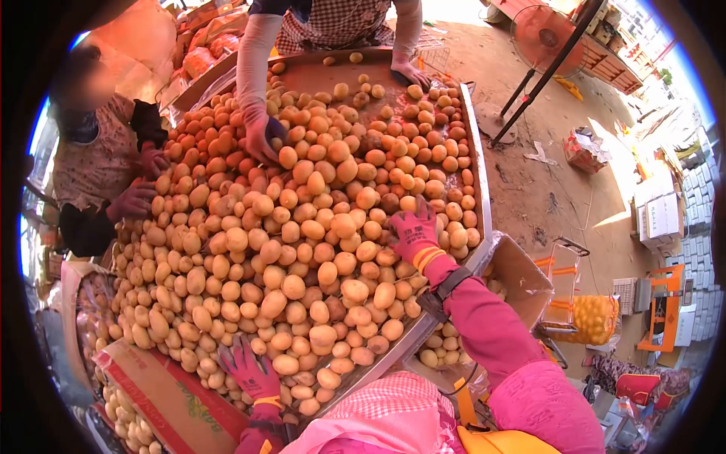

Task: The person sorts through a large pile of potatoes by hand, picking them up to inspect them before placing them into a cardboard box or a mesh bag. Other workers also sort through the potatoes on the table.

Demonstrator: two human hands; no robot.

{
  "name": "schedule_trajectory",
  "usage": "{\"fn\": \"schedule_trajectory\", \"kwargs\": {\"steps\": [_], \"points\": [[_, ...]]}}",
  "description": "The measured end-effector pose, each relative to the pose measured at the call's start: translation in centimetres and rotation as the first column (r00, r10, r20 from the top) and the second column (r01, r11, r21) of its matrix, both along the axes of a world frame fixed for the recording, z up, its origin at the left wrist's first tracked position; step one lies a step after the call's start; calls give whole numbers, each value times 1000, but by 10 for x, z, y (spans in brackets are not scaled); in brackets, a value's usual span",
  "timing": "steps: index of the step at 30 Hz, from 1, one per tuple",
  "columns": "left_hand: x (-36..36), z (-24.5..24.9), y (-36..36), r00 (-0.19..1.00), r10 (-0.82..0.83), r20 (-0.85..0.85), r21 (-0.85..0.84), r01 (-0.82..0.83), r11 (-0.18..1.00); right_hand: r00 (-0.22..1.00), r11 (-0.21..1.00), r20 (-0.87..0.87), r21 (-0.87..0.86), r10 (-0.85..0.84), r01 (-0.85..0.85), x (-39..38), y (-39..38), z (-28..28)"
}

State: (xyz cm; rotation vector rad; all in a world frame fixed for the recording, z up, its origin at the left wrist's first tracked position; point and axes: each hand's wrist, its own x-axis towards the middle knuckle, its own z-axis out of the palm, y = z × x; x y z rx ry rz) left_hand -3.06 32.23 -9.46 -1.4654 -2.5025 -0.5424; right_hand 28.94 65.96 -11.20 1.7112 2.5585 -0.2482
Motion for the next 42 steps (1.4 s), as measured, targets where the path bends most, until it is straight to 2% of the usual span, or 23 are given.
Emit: {"fn": "schedule_trajectory", "kwargs": {"steps": [5, 7, 8, 10, 15, 17, 18, 20, 21, 23, 24, 25, 26, 27, 28, 29, 33, 34, 36, 38, 39, 40, 42], "points": [[0, 0, -3, 1000, -12, -11, 9, 12, 1000, 994, 991, 71, 111, -86, 78, -12, 6, -23], [0, 0, -6, 1000, -19, -9, 20, 19, 1000, 923, 991, 362, 24, -128, 128, -13, 20, -32], [-1, -1, -7, 1000, -16, -10, 22, 16, 1000, 924, 992, 363, 31, -122, 119, -15, 19, -12], [-2, 0, -9, 1000, -19, -8, 30, 19, 999, 943, 954, 302, -217, -138, 209, -13, 11, 24], [-4, -5, -12, 1000, -13, 4, 42, 13, 999, 951, 975, 238, -46, -199, 216, 0, 3, -12], [-6, -4, -11, 1000, -22, 4, 45, 22, 999, 990, 992, -68, 26, -124, 126, 19, -10, -8], [-8, -3, -11, 1000, -29, -1, 41, 29, 999, 991, 992, -70, 35, -115, 117, 24, -14, 3], [-3, 0, -8, 996, -86, -38, 66, 89, 994, 755, 860, -614, -491, -229, -139, 35, -27, 28], [6, 9, 1, 984, -159, -83, 123, 168, 978, 758, 855, -611, -498, -229, -144, 33, -42, 42], [34, 36, 23, 966, -223, -131, 155, 242, 958, 588, 781, -765, -527, -265, -334, 14, -80, 74], [62, 63, 47, 801, -356, 481, 274, 248, 929, 489, 733, -820, -524, -296, -434, 0, -102, 88], [75, 78, 56, 290, -409, 865, 379, 155, 912, 387, 679, -859, -505, -335, -533, -15, -120, 96], [80, 91, 62, -148, -348, 926, 363, 89, 928, 280, 625, -882, -467, -379, -625, -28, -133, 97], [81, 100, 67, -342, -331, 879, 378, 78, 923, 228, 556, -885, -437, -405, -707, -41, -140, 88], [78, 106, 69, -464, -298, 834, 371, 73, 926, 324, 604, -930, -359, -171, -711, -45, -143, 86], [74, 107, 70, -512, -280, 812, 363, 66, 929, 320, 601, -932, -356, -171, -715, -49, -149, 97], [64, 96, 62, -503, -286, 816, 358, 50, 932, 492, 839, -861, -169, 130, -517, -66, -176, 147], [63, 91, 60, -506, -288, 813, 355, 38, 934, 493, 842, -860, -169, 128, -513, -70, -178, 145], [59, 86, 51, -524, -289, 801, 346, 11, 938, 651, 884, -690, -34, 317, -467, -83, -179, 147], [56, 88, 45, -423, -317, 849, 368, 43, 929, 665, 895, -680, -29, 309, -445, -87, -181, 153], [62, 94, 49, -79, -353, 932, 361, 171, 917, 607, 892, -725, 23, 326, -451, -89, -183, 150], [60, 93, 47, -79, -351, 933, 359, 165, 918, 547, 889, -764, 75, 342, -451, -91, -185, 148], [58, 97, 48, -73, -414, 907, 418, 255, 872, 567, 889, -751, 58, 338, -454, -90, -188, 156]]}}
